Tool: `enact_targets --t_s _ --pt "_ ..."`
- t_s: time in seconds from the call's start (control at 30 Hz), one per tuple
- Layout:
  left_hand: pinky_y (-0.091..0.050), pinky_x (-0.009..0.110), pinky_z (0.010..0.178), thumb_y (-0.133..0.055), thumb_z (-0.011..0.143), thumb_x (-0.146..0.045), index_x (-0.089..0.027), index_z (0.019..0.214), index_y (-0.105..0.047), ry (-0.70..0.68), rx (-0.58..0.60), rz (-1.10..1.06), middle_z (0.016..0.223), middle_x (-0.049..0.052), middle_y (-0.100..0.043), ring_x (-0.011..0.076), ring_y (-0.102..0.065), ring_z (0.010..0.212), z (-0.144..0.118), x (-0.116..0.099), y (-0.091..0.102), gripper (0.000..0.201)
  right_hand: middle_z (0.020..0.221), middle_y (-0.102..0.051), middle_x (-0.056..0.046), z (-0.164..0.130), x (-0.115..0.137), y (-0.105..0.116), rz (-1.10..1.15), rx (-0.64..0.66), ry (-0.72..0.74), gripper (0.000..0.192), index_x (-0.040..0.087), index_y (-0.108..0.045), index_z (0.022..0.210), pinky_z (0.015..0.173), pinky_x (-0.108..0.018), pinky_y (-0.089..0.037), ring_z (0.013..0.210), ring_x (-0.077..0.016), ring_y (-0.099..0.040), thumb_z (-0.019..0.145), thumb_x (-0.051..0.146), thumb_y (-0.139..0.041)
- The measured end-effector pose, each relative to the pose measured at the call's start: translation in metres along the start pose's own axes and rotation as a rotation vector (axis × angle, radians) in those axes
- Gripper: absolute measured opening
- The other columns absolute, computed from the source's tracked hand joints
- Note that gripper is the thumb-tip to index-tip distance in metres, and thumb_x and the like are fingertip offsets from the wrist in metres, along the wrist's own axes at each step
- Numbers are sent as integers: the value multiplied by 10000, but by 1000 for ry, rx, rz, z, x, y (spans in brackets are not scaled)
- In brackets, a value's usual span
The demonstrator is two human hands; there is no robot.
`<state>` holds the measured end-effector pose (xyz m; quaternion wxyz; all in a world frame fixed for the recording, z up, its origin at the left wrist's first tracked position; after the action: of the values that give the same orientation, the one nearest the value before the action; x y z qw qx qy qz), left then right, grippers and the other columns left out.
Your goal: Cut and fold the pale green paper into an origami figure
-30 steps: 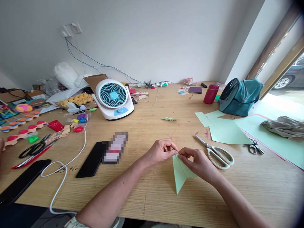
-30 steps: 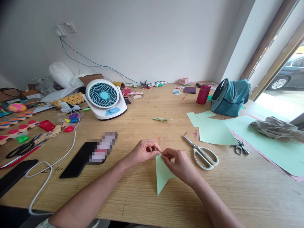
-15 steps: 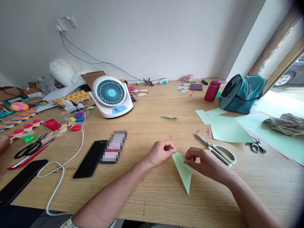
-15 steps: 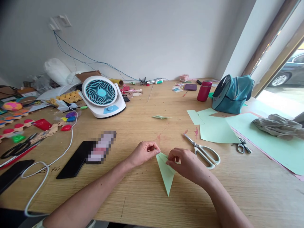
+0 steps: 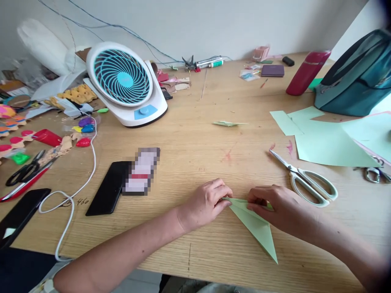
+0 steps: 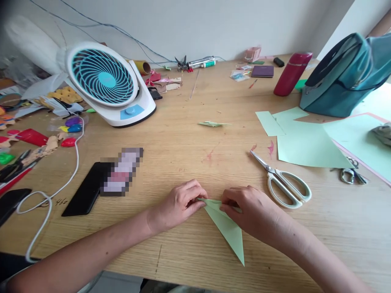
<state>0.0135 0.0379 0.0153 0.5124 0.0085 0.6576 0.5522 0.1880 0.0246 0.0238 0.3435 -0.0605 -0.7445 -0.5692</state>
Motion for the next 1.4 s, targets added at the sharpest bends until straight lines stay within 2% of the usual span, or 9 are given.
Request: enact_targets --t_s 0.1,0.27,0.5,0.87,1.17,1.4 --pt "-451 250 763 -622 875 -152 -171 884 -611 4 44 33 901 20 -583 136 -569 813 3 -1 0 24 649 -629 23 -2 -3 -4 -22 28 -1 166 244 -599 688 560 -281 -396 566 -146 -552 842 303 -613" --pt "-451 260 756 -619 887 -175 -173 878 -605 27 81 52 906 18 -569 138 -562 816 5 -2 5 17 695 -640 -2 -4 -4 -7 -47 -6 12 217 245 -587 702 642 -304 -431 629 -169 -585 901 322 -549" --pt "-447 279 740 -521 961 -241 -170 822 -570 27 94 164 873 26 -560 146 -545 799 4 -1 4 164 670 -634 -15 -3 -3 -7 -21 -28 12 256 262 -589 675 609 -329 -436 598 -186 -581 905 347 -518" --pt "-462 332 718 -451 971 -249 -182 825 -512 49 175 411 900 54 -546 190 -539 801 10 -7 -2 172 631 -616 -21 -1 1 -5 -33 -92 14 284 260 -574 659 571 -332 -416 576 -187 -576 908 373 -498" --pt "-464 341 703 -466 954 -248 -177 816 -506 57 156 467 877 54 -538 191 -532 764 11 -8 -4 160 619 -597 -8 -3 -1 -8 -92 -114 14 273 249 -522 661 573 -323 -402 564 -182 -564 909 363 -510" --pt "-462 324 699 -472 948 -225 -175 834 -516 94 169 441 888 46 -546 179 -531 769 13 -6 -2 132 650 -597 7 -5 0 -11 -158 -72 -14 252 231 -518 704 604 -319 -402 604 -181 -579 937 321 -487"
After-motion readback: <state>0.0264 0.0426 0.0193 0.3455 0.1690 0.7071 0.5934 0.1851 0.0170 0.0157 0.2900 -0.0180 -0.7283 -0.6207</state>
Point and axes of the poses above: each hand's wrist, its own z-axis towards the middle knuckle, its own y-axis out of the back of the hand, x = y × z, the point moved 5 cm from there along z, towards the middle knuckle
